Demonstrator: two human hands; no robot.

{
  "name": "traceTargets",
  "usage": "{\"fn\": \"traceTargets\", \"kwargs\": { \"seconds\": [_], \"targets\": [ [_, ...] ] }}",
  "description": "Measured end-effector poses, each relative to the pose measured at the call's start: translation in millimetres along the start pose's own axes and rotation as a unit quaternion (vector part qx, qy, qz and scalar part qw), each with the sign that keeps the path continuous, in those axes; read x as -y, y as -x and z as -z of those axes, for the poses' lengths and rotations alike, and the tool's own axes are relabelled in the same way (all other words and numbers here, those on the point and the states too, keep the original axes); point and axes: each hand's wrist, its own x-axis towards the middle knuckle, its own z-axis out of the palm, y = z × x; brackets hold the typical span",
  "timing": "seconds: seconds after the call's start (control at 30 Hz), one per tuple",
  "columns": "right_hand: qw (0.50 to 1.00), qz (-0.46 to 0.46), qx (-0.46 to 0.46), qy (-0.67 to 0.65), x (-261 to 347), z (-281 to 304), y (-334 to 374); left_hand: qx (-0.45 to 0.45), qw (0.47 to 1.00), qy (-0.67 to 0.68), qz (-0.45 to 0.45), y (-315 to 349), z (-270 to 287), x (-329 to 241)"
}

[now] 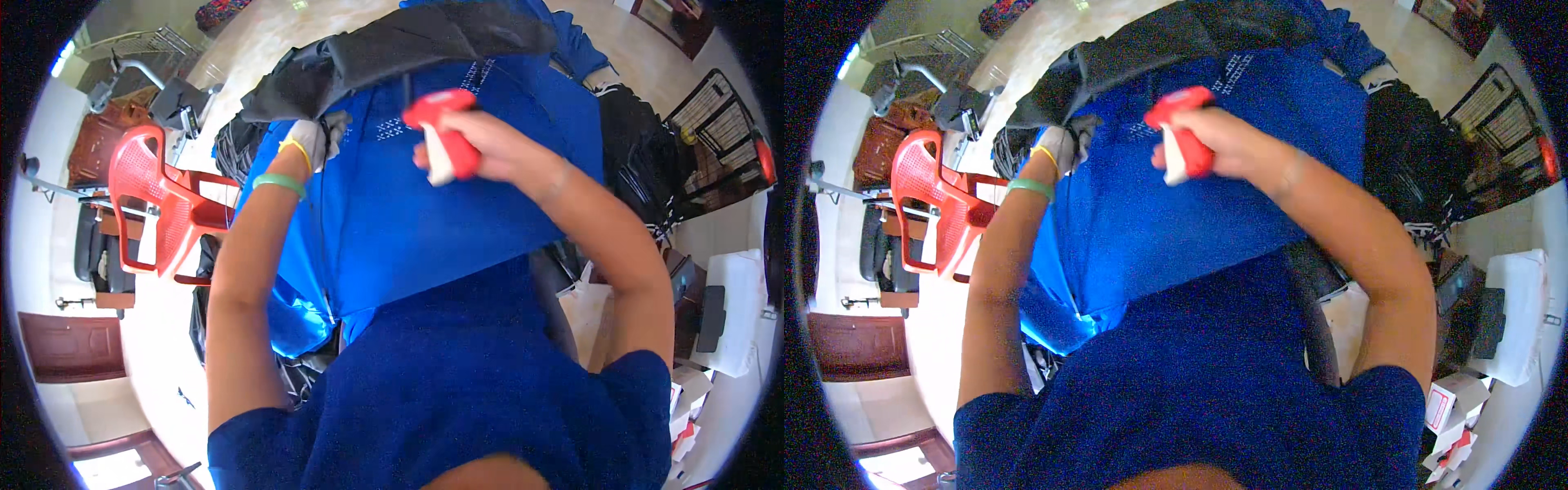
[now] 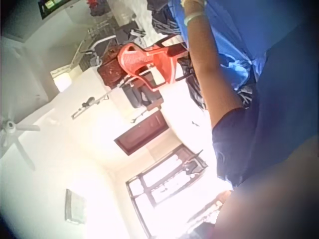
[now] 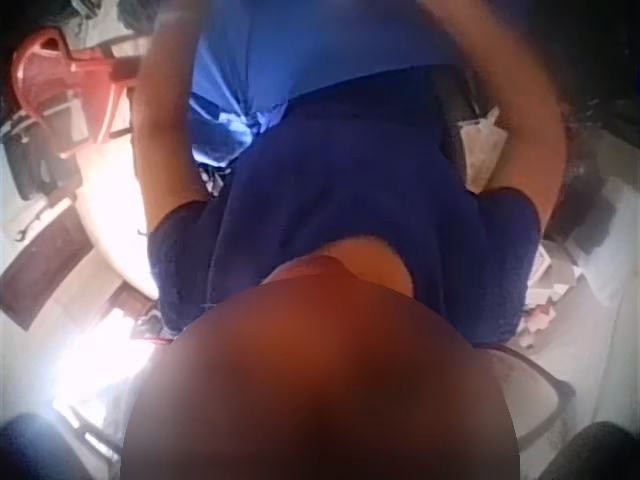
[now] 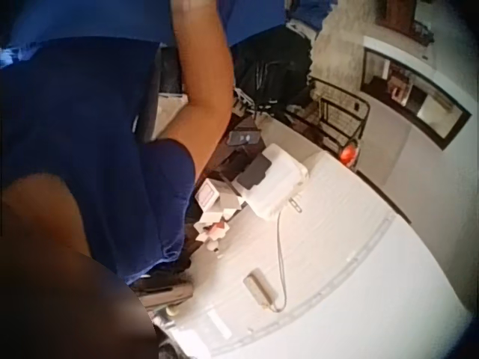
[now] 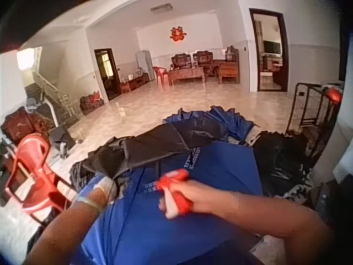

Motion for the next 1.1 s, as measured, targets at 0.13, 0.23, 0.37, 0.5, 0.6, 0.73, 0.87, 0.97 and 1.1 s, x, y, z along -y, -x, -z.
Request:
{"fn": "traceTargets", "kwargs": {
  "seconds": [0.13,0.23,0.37,0.5,0.6,0.73,0.87,0.97,1.1],
  "targets": [
    [0.997,0.050,-0.049,-0.041,-27.1,35.6,-112.7,-0.126,0.969,-0.211,-0.008,-16.2,-16.2,29.9],
    [0.993,0.043,-0.036,-0.102,-67.8,40.4,-149.4,-0.122,0.992,-0.034,0.023,-42.9,13.6,74.6],
    [0.985,0.044,-0.012,-0.164,-115.0,64.4,-161.6,-0.110,0.974,-0.182,0.082,-30.5,-2.6,61.2],
    [0.987,0.081,-0.074,-0.119,-134.9,42.0,-162.6,-0.121,0.982,-0.134,0.048,-37.2,4.4,71.5],
    [0.982,0.120,-0.136,-0.054,-141.9,31.0,-164.1,-0.105,0.987,-0.115,0.039,-41.4,3.2,75.1],
    [0.968,0.167,-0.183,0.041,-145.5,25.2,-162.7,-0.105,0.988,-0.106,0.031,-42.8,2.0,74.5],
    [0.968,0.150,-0.190,0.061,-143.3,22.5,-159.0,-0.119,0.987,-0.102,0.047,-41.2,-2.9,71.7],
    [0.976,0.120,-0.181,0.007,-138.6,22.1,-155.4,-0.118,0.986,-0.105,0.043,-41.2,-2.6,71.4],
    [0.981,0.119,-0.130,-0.083,-132.4,26.9,-147.1,-0.099,0.988,-0.116,0.030,-36.1,-7.1,68.7]
  ]
}}
